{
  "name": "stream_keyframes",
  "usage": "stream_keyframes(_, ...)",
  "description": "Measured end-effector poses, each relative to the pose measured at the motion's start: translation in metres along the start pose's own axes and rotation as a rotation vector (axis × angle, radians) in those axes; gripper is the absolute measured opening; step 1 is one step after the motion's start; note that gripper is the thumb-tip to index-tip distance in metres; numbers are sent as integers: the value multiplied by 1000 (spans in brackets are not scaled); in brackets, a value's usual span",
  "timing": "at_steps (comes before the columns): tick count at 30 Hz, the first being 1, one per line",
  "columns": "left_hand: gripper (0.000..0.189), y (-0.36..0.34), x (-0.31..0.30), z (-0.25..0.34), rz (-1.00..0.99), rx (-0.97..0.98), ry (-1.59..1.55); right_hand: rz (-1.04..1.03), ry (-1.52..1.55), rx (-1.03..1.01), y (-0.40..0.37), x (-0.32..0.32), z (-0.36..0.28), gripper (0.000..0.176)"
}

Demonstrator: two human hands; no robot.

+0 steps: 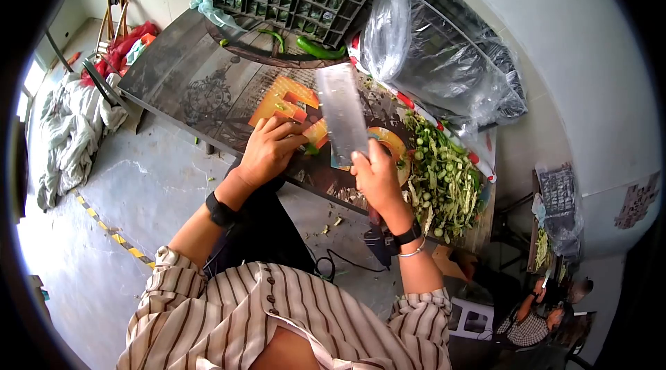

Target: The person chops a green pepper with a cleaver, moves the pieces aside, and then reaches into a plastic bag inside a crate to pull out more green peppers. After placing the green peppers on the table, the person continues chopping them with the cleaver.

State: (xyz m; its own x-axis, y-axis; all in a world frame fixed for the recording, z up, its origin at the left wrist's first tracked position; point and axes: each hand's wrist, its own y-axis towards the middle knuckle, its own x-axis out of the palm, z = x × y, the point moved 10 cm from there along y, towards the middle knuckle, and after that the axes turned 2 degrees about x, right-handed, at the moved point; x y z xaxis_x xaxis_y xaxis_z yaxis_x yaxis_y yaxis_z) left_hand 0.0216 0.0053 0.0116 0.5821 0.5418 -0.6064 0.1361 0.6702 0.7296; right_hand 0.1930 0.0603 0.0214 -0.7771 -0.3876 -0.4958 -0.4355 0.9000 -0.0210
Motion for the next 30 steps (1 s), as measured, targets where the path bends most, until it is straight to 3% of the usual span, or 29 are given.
stream_keyframes(2,20,1,-2,1,6,10,24,-21,-134,-173,10,12,-6,13)
stream_keyframes(6,25,-2,1,1,-48,1,41,-76,-298,-286,16,26,-27,14)
stream_keyframes(20,18,-16,-7,2,74,-52,74,-163,-405,-276,17,35,-36,14)
stream_keyframes(23,18,-14,-9,3,71,-72,82,-195,-466,-387,17,43,-46,15)
stream_keyframes(30,19,-14,-9,2,69,-96,70,-263,-552,-390,21,50,-47,15)
